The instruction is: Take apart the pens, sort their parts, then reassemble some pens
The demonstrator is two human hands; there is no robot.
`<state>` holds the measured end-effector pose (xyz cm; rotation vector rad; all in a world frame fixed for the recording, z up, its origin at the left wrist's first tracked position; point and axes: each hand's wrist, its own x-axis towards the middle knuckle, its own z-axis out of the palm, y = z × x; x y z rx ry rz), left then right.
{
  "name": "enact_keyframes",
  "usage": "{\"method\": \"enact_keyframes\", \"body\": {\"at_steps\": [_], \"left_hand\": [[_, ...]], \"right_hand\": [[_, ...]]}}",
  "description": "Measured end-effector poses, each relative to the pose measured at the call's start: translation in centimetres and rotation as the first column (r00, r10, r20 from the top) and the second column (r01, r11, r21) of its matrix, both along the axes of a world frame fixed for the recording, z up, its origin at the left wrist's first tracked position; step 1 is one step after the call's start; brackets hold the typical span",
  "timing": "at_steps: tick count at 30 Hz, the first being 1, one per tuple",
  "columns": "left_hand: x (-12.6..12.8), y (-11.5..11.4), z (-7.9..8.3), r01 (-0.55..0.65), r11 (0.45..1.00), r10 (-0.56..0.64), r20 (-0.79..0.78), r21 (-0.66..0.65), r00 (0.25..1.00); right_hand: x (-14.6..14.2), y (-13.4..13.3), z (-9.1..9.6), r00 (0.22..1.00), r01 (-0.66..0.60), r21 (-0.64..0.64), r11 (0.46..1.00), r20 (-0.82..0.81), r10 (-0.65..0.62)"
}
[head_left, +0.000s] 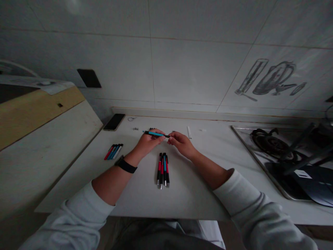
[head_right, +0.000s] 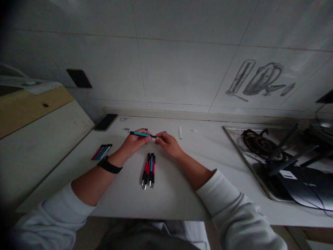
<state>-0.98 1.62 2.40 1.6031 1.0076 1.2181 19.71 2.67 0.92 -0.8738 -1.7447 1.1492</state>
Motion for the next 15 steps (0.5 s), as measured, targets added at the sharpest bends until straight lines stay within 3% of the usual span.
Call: {"method": "enact_keyframes", "body": {"at_steps": [9,15], "left_hand": [[-2.4,1.3,0.2,-0.109,0.990,0.124,-0.180,0.090,0.976],[-2.7,1.3,-0.4,-0.006,0.966,0.136,-0.488,0.260,0.862]], "right_hand": [[0.8,1.7,-1.1,0.995,0.091,-0.098,0.991,-0.034,-0.095],[1.0,1.6,-1.5,0.992,0.086,-0.094,0.992,0.098,-0.077]]}}
